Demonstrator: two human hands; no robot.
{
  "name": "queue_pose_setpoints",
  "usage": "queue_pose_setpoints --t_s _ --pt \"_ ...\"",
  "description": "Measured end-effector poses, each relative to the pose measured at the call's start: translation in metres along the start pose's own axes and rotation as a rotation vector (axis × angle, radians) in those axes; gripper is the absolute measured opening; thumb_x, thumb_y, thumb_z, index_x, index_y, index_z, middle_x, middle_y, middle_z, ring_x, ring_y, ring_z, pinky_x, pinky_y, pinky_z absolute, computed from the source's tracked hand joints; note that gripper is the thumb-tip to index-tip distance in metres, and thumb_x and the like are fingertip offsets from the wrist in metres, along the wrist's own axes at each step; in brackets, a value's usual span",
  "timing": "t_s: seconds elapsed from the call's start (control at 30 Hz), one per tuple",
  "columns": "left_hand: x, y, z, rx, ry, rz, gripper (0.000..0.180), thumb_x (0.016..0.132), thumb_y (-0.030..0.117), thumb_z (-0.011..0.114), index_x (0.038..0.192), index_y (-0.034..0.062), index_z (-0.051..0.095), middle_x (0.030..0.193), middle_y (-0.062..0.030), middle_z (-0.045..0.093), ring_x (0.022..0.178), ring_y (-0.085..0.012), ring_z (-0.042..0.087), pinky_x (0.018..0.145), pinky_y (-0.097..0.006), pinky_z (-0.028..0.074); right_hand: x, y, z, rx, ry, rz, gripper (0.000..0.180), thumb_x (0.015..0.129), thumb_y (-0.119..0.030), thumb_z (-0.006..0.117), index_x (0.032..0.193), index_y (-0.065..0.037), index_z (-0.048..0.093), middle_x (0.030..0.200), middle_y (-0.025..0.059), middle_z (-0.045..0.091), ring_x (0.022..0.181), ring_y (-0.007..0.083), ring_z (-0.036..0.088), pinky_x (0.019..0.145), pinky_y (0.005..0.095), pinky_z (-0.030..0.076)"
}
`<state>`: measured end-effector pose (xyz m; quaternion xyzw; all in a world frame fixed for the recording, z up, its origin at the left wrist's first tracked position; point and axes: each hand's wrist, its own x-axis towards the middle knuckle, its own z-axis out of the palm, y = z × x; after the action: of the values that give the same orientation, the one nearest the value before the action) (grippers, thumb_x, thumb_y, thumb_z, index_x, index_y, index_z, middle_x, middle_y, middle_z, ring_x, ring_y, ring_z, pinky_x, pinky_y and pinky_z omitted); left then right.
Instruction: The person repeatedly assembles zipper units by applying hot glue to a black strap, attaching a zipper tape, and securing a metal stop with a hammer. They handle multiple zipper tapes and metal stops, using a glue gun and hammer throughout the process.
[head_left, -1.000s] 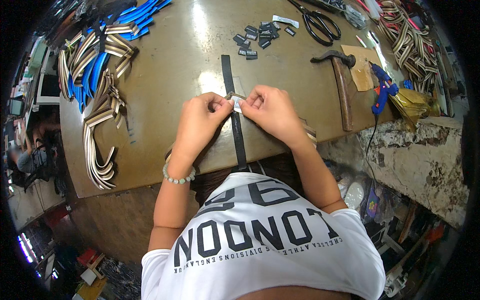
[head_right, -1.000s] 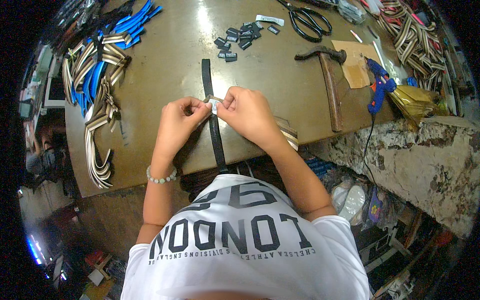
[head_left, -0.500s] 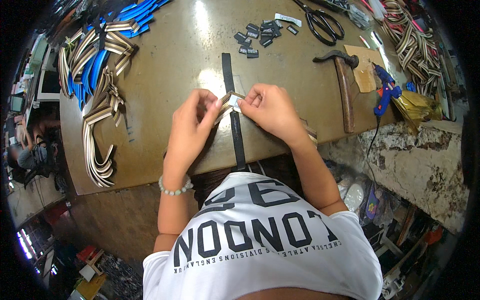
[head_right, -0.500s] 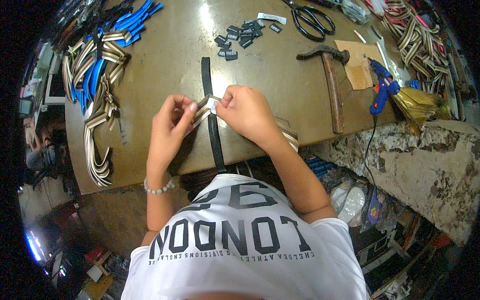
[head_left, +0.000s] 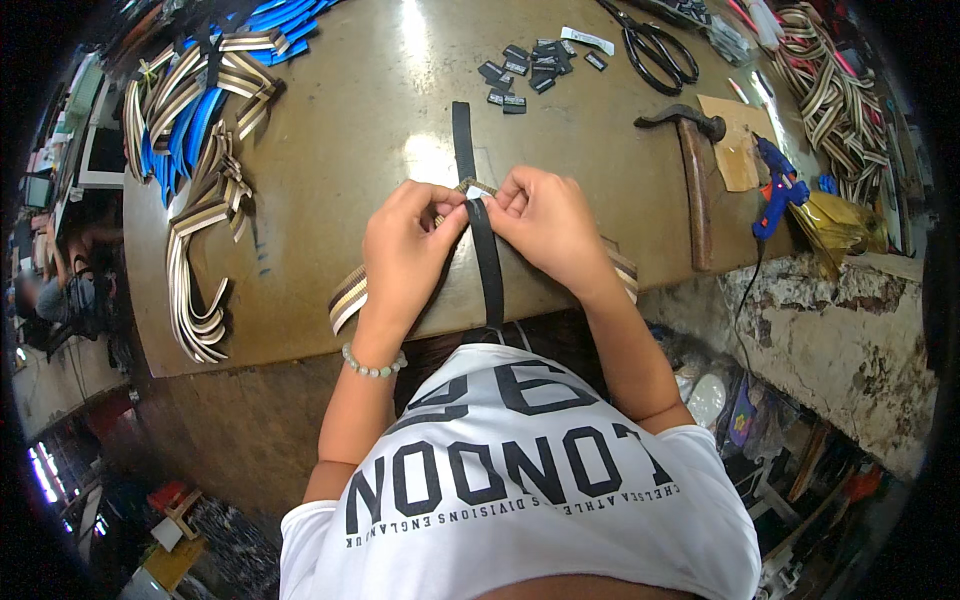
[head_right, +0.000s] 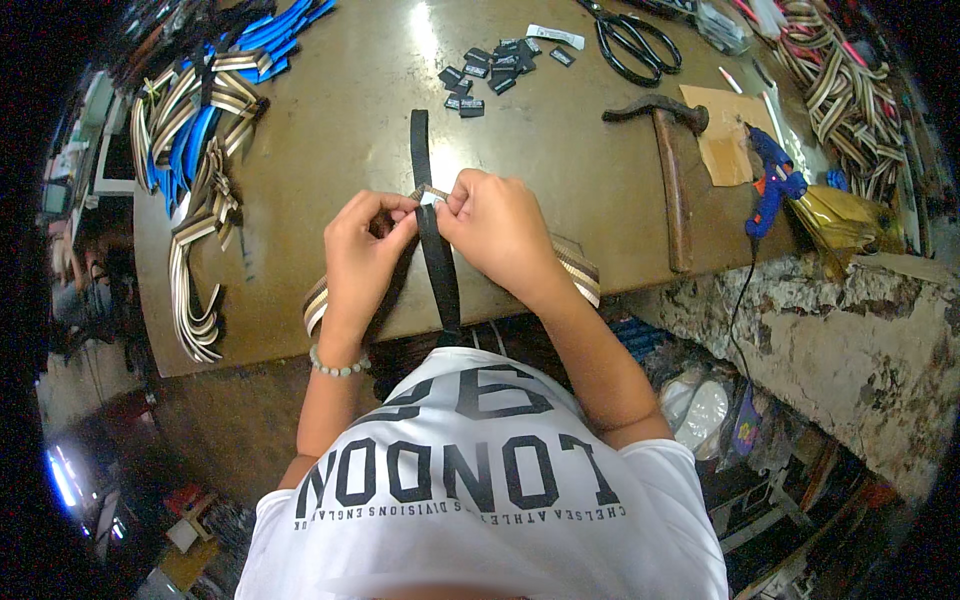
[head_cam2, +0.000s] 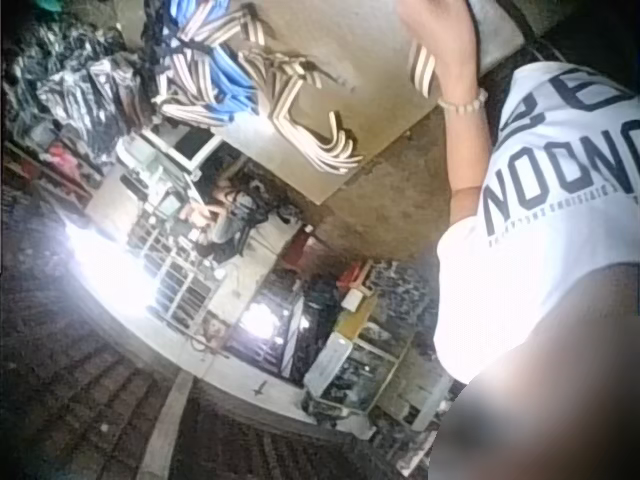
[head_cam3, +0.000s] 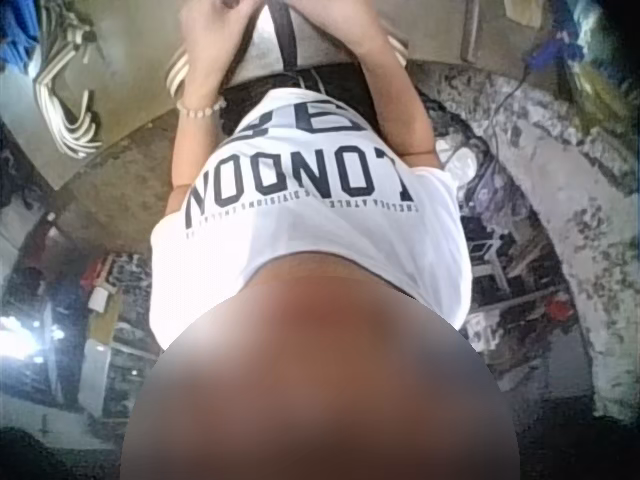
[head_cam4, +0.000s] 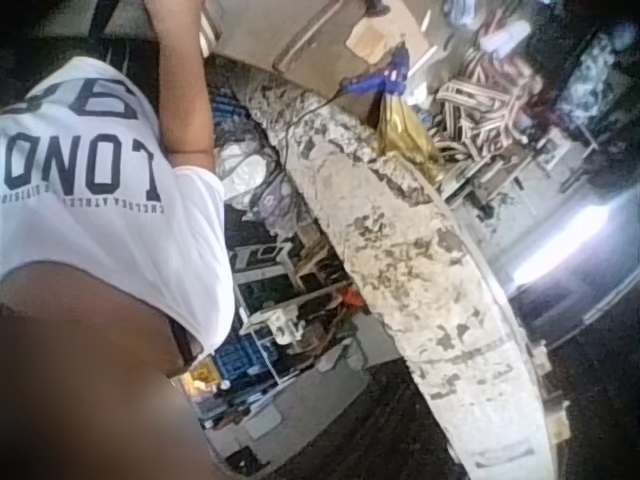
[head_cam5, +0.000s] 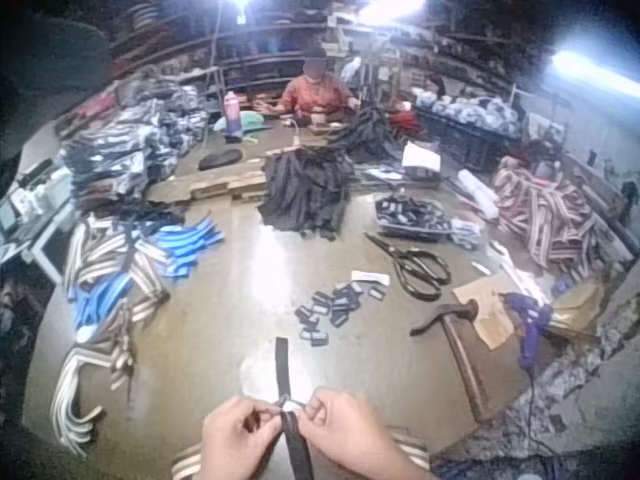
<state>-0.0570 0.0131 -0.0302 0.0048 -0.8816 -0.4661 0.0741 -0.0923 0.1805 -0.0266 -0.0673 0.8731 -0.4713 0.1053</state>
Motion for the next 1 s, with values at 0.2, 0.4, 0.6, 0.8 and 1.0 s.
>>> queue_pose_setpoints --t_s 0.2,0.4,0.6,0.8,1.0 --pt "0.004 -0.001 0.002 0.003 -0.006 -0.065 0.022 0.076 0.007 0.076 0.094 0.0039 0.065 0.075 -0.0064 0.060 0.065 -0.0207 0.058 0.061 -0.033 0.047 -0.018 -0.013 -0.001 -0.127 0.095 -0.182 0.025 0.081 -0.009 0.070 0.104 -0.005 0.061 0.077 0.0170 0.064 0.074 0.0352 0.066 0.064 0.0428 0.052" --pt "-0.004 0.001 0.005 0.076 0.014 -0.016 0.021 0.079 0.013 0.076 0.090 0.0052 0.060 0.076 -0.0084 0.059 0.068 -0.0263 0.059 0.061 -0.037 0.047 0.023 -0.017 -0.013 -0.112 0.024 -0.559 0.020 0.080 -0.003 0.066 0.099 -0.004 0.067 0.087 0.0182 0.064 0.085 0.0363 0.064 0.069 0.0432 0.052" --pt "-0.010 -0.001 0.007 0.218 0.006 0.070 0.017 0.083 0.014 0.071 0.097 0.0073 0.064 0.084 -0.0083 0.058 0.080 -0.0275 0.060 0.069 -0.039 0.049 0.075 0.007 -0.008 0.093 -0.258 -0.239 0.014 0.079 0.002 0.059 0.090 0.004 0.068 0.072 0.0156 0.068 0.057 0.0217 0.068 0.058 0.0345 0.054" --pt "-0.016 0.000 0.009 0.372 0.031 0.204 0.027 0.088 0.014 0.067 0.114 0.0105 0.068 0.085 -0.0092 0.057 0.079 -0.0268 0.058 0.069 -0.039 0.049 0.096 -0.021 -0.012 -0.040 -0.041 -0.235 0.020 0.090 -0.005 0.055 0.101 0.004 0.068 0.075 0.0182 0.070 0.064 0.0214 0.071 0.063 0.0336 0.056" --pt "-0.020 -0.001 0.001 0.487 0.021 0.271 0.034 0.088 0.012 0.064 0.122 0.0097 0.064 0.087 -0.0068 0.054 0.077 -0.0234 0.056 0.065 -0.036 0.050 0.003 -0.001 -0.014 -0.397 0.203 -0.721 0.030 0.087 -0.001 0.055 0.115 0.003 0.063 0.109 0.0185 0.066 0.100 0.0345 0.063 0.088 0.0390 0.052"
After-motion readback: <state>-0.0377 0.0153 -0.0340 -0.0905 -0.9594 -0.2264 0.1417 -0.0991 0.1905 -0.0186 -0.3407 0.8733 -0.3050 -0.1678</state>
